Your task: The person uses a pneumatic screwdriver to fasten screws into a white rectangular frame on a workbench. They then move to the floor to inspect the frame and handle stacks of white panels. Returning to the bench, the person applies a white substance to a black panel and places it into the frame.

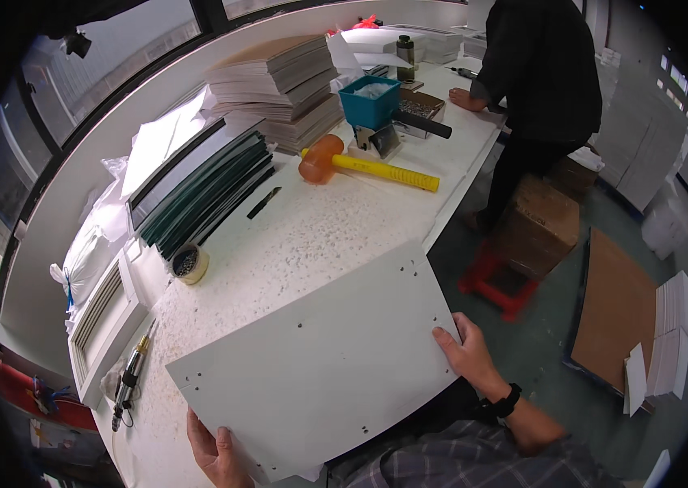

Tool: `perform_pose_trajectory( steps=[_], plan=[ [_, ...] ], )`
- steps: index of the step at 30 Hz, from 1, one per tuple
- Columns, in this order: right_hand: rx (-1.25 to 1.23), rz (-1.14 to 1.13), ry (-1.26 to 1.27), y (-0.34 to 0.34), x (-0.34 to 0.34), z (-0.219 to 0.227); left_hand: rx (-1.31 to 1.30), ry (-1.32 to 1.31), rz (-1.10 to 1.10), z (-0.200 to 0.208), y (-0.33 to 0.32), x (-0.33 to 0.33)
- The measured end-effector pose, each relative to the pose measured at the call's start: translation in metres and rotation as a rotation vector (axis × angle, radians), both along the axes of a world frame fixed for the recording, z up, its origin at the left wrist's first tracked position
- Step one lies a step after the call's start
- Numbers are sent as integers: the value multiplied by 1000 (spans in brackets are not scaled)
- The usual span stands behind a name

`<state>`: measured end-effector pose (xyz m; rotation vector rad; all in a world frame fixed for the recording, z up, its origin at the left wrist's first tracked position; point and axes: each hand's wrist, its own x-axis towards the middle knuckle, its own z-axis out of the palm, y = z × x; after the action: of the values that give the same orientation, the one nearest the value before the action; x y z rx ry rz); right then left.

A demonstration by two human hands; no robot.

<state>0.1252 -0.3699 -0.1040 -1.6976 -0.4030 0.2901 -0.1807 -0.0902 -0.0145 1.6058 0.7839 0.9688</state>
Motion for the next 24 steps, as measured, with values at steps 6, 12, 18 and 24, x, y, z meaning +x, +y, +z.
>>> perform_pose_trajectory(
  steps=[6, 12, 18, 24],
  plan=[
    [50, -240, -105, -72, -11, 35, -160, 122, -90, 28, -30, 43],
    [-101, -492, 0, -149, -45, 37, -268, 282, -362, 26, -57, 103],
    [41, -682, 45, -233, -86, -13, -113, 293, -545, 11, -129, 173],
    [113, -919, 277, -320, -134, -33, 17, 348, -838, -9, -218, 250]
  ],
)
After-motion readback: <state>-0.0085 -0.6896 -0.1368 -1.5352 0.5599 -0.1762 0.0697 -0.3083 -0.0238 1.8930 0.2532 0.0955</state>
